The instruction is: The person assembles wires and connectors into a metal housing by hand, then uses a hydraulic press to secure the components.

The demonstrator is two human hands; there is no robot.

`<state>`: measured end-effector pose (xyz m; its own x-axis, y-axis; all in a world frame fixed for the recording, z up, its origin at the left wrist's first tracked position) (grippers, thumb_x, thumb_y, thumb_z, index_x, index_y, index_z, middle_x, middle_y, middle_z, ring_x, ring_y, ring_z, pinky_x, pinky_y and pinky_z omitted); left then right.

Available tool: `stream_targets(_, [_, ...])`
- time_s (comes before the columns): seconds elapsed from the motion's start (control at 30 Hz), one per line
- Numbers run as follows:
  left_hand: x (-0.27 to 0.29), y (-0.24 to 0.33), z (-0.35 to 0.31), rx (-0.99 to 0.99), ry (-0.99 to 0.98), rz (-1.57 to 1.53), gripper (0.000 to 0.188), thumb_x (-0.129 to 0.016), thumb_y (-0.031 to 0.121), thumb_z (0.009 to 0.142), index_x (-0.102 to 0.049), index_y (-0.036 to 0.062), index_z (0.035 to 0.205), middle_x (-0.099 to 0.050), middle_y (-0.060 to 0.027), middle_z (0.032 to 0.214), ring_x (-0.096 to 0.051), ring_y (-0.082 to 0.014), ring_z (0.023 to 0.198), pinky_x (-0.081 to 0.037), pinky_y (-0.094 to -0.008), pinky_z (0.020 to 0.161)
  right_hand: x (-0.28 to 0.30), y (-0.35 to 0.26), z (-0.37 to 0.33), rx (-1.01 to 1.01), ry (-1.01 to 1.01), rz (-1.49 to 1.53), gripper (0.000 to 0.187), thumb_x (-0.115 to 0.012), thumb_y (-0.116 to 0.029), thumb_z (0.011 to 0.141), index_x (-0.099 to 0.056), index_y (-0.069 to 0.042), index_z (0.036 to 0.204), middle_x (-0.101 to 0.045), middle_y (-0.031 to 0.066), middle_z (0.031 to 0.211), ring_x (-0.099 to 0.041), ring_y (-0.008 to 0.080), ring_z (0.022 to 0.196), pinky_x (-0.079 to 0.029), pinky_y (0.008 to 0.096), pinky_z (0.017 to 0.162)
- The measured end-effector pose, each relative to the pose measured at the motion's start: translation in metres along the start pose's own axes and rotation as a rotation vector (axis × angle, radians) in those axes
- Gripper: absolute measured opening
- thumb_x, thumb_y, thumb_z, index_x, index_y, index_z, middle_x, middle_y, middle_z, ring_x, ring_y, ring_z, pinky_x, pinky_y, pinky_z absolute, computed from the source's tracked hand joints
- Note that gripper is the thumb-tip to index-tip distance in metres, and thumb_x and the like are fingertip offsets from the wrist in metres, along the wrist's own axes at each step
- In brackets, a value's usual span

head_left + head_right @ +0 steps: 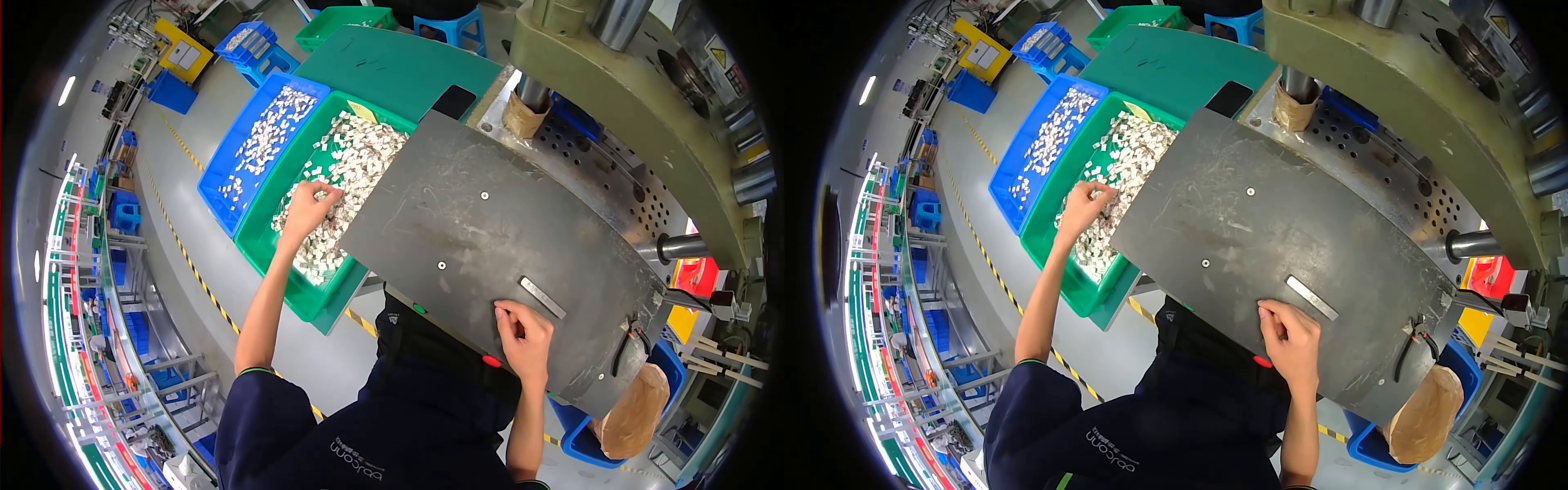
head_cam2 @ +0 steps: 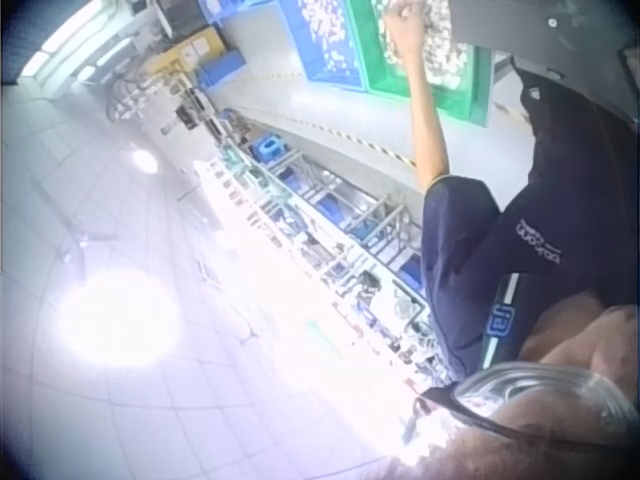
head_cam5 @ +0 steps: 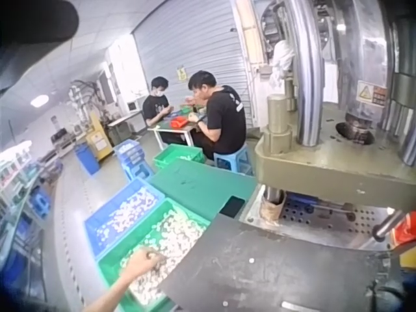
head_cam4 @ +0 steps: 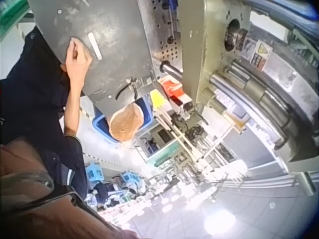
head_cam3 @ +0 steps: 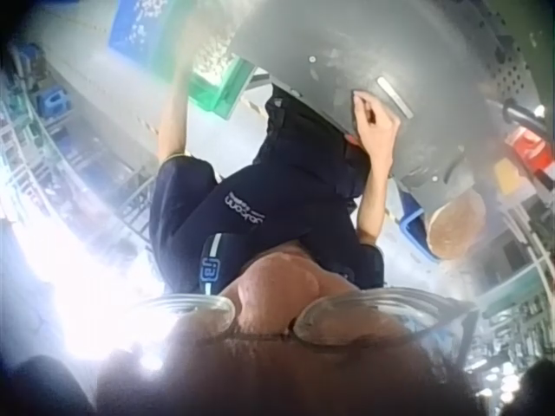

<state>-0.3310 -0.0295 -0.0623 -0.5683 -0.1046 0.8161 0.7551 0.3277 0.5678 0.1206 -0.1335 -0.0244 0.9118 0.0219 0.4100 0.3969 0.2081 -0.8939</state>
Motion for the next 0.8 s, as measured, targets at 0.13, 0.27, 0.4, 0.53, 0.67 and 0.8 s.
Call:
stream_targets(0.13, [-0.007, -0.010, 0.005, 0.092, -0.075, 0.046, 0.037, -0.084, 0.042, 0.082, -0.083, 0.0060, 0.090, -0.068, -0.0243, 0.111, -0.067, -0.0363, 0.107, -0.052, -0.0435, 0.095, 0.000, -0.001, 0.001, 0.000, 0.008, 0.009, 0.009, -0.078, 0.000, 0.091, -0.077, -0.003, 0.099, -0.049, -0.0003, 0.062, -0.041, 0.0082, 0.054, -0.032, 0.0278, 0.050])
stream_targets(0.27, [-0.010, -0.014, 0.005, 0.001, 0.001, 0.018, 0.035, -0.085, 0.039, 0.080, -0.084, 0.0063, 0.092, -0.069, -0.0226, 0.103, -0.068, -0.0348, 0.098, -0.053, -0.0429, 0.088, 0.001, -0.001, 0.001, -0.010, -0.020, -0.023, 0.011, -0.077, 0.002, 0.089, -0.076, -0.002, 0.099, -0.055, 0.0042, 0.063, -0.048, 0.0120, 0.053, -0.039, 0.0286, 0.051])
stream_targets(0.4, [0.001, -0.026, 0.007, 0.000, 0.103, -0.189, 0.029, -0.085, 0.032, 0.081, -0.083, 0.0056, 0.093, -0.067, -0.0119, 0.090, -0.058, -0.0195, 0.076, -0.044, -0.0361, 0.068, 0.001, -0.004, 0.000, 0.014, -0.021, -0.022, 0.011, -0.077, 0.002, 0.089, -0.076, -0.002, 0.099, -0.058, 0.0041, 0.065, -0.048, 0.0123, 0.052, -0.040, 0.0287, 0.051])
stream_targets(0.53, [0.019, 0.026, -0.015, -0.085, 0.176, -0.370, 0.015, -0.084, 0.018, 0.085, -0.082, 0.0054, 0.092, -0.055, -0.0002, 0.087, -0.042, -0.0085, 0.067, -0.032, -0.0281, 0.060, 0.004, -0.002, -0.002, -0.004, 0.020, -0.002, 0.013, -0.076, 0.003, 0.089, -0.077, -0.002, 0.102, -0.060, 0.0039, 0.068, -0.050, 0.0125, 0.054, -0.040, 0.0278, 0.052])
stream_targets(0.67, [0.037, 0.132, -0.072, -0.288, 0.158, -0.281, 0.009, -0.084, 0.009, 0.081, -0.078, 0.0056, 0.087, -0.043, 0.0006, 0.084, -0.042, -0.0106, 0.072, -0.032, -0.0271, 0.063, 0.010, -0.032, 0.009, 0.077, 0.097, 0.058, 0.027, -0.073, 0.005, 0.090, -0.075, -0.001, 0.115, -0.072, 0.0087, 0.090, -0.064, 0.0169, 0.071, -0.051, 0.0298, 0.066])
stream_targets(0.8, [0.011, 0.212, -0.124, -0.626, 0.056, -0.222, 0.014, -0.084, 0.005, 0.075, -0.076, 0.0070, 0.087, -0.042, -0.0029, 0.083, -0.045, -0.0170, 0.073, -0.035, -0.0292, 0.063, 0.006, -0.084, 0.034, 0.248, -0.002, 0.021, 0.042, -0.074, 0.001, 0.088, -0.070, 0.000, 0.130, -0.075, 0.0151, 0.112, -0.072, 0.0292, 0.092, -0.057, 0.0379, 0.082])
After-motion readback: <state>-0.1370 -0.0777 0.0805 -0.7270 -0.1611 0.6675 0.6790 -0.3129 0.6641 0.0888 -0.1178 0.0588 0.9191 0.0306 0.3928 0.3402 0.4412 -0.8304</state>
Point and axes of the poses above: each hand's wrist, its own z-axis towards the middle knuckle, its own x-axis out of the back of the hand, y = z × x, the point moved 4 cm from there along z, towards the middle knuckle
